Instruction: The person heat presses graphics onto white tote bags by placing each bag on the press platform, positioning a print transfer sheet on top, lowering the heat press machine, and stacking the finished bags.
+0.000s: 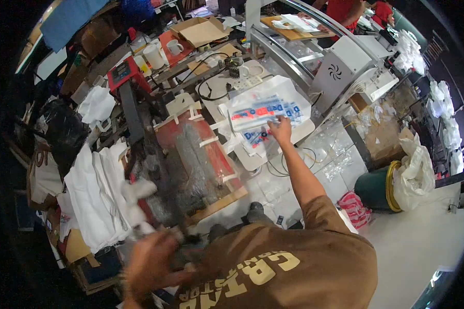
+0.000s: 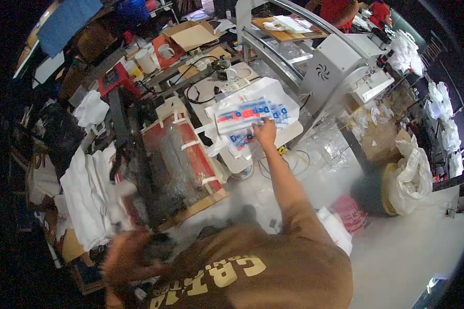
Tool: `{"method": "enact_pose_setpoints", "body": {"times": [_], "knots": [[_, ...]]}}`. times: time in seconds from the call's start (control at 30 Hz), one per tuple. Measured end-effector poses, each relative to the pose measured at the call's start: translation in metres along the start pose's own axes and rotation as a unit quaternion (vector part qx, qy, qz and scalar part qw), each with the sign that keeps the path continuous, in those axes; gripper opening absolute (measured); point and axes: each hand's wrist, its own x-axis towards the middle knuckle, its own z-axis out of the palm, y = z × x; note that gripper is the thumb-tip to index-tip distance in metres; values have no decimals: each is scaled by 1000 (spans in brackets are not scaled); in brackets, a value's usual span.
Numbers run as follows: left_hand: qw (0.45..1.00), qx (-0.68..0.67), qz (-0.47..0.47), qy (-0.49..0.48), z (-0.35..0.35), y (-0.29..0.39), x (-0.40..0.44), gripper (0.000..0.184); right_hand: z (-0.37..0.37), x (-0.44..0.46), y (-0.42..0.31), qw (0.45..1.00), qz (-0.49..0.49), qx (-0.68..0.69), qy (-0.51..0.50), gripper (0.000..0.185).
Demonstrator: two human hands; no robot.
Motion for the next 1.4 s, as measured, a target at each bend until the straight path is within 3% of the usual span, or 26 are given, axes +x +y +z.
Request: {"method": "enact_pose_setpoints", "body": {"times": [0.07,0.2,0.33,0.4,0.57,0.67,0.73,0.77,0.9,0.97,1.0,1.07,1.17,1.2,1.23,1.3,1.33,1.4], "knots": [[982,144,48,112,66,-14,31,60,-5,20,0,998,12,-52,30,65],[981,148,34,119,104,-40,46,58,-1,37,3,989,54,-131,53,80],[977,132,22,168,111,-51,47,58,14,47,19,987,86,-127,46,79],[978,127,21,163,112,-52,48,58,14,46,24,991,41,-94,81,77],[974,141,37,171,107,-50,48,58,18,51,26,980,25,-141,137,65],[974,139,26,178,110,-51,47,57,12,57,30,992,9,-53,110,53],[973,132,28,188,111,-52,45,57,7,57,26,988,97,7,121,42],[972,125,33,199,111,-52,45,57,6,57,26,984,78,9,160,37],[968,104,42,225,112,-52,41,55,4,64,44,988,33,12,153,32],[972,99,53,207,105,-48,36,52,-2,64,35,968,-64,-23,240,27],[971,101,51,212,102,-43,32,52,-6,61,32,968,-68,-19,240,27],[970,138,58,192,96,-31,26,49,-31,53,7,987,25,105,123,24],[974,152,27,168,38,10,-7,50,-37,52,3,984,-23,107,142,24],[949,221,26,223,10,32,-25,46,-41,49,-1,985,-26,107,135,24],[889,329,-75,310,-4,31,-48,52,-46,47,-9,982,-52,131,129,23],[834,344,85,424,-87,92,-55,57,-64,36,-33,981,-103,122,107,21],[809,360,122,448,-127,95,-52,59,-76,31,-49,984,-127,87,92,20],[763,398,144,489,-213,91,-35,64,-93,24,-72,979,-132,152,13,20]]}}
